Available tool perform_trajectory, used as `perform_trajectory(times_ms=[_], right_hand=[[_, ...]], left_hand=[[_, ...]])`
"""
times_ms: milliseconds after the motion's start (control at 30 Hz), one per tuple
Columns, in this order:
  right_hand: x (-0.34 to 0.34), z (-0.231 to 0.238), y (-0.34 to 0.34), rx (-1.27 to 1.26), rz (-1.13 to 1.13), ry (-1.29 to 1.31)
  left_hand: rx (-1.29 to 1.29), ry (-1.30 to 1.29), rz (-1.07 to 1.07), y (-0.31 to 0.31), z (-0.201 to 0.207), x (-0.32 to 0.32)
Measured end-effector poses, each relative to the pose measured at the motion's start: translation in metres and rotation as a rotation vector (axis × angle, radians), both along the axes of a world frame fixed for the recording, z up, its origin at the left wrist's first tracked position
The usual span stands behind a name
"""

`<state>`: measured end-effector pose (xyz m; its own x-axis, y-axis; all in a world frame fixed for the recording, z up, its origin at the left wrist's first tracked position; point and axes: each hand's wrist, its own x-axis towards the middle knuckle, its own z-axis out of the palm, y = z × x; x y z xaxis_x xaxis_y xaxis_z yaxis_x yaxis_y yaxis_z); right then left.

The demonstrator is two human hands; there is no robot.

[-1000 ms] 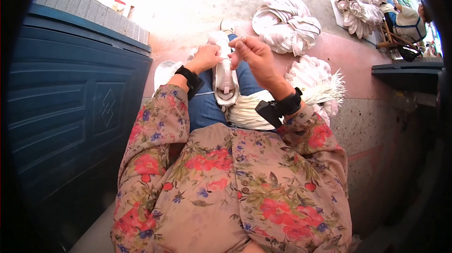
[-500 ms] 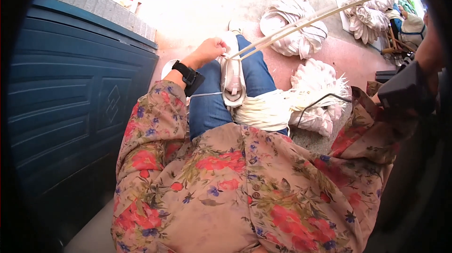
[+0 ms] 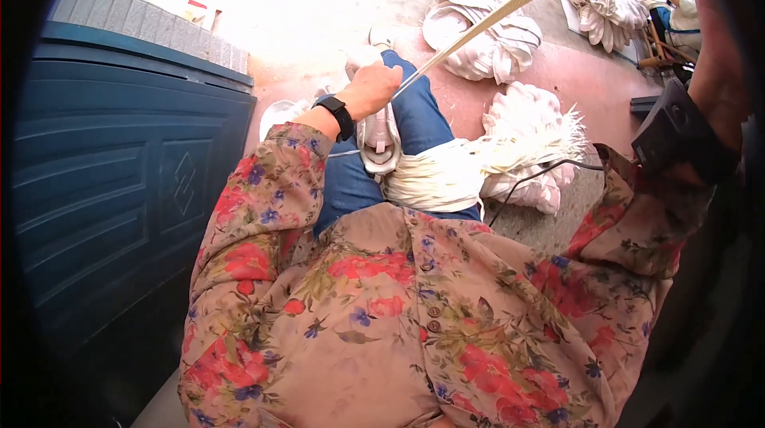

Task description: Lacing multiple pairs of white sneakers and tying the laces.

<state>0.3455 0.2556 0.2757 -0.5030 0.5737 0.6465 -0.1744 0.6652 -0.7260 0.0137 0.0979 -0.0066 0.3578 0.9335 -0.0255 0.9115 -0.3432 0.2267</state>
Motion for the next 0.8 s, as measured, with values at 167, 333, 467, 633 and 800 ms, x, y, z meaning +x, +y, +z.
perform_trajectory(times_ms=[167,333,467,633,800], right_hand=[[0.025,0.002,0.001,0.038,-0.077,-0.065],[0.035,0.013,-0.001,0.086,-0.153,-0.14],[0.034,0.02,-0.001,0.131,-0.195,-0.191],[0.04,0.021,0.001,0.176,-0.255,-0.254],[0.045,0.025,0.003,0.222,-0.31,-0.32]], left_hand=[[-0.118,0.053,-0.013,0.002,-0.009,0.002],[-0.28,-0.18,0.083,0.025,0.002,-0.016],[-0.33,-0.142,0.037,0.036,-0.007,-0.027],[-0.359,-0.109,-0.034,0.032,0.011,-0.016],[-0.462,-0.055,0.016,0.036,0.021,0.0]])
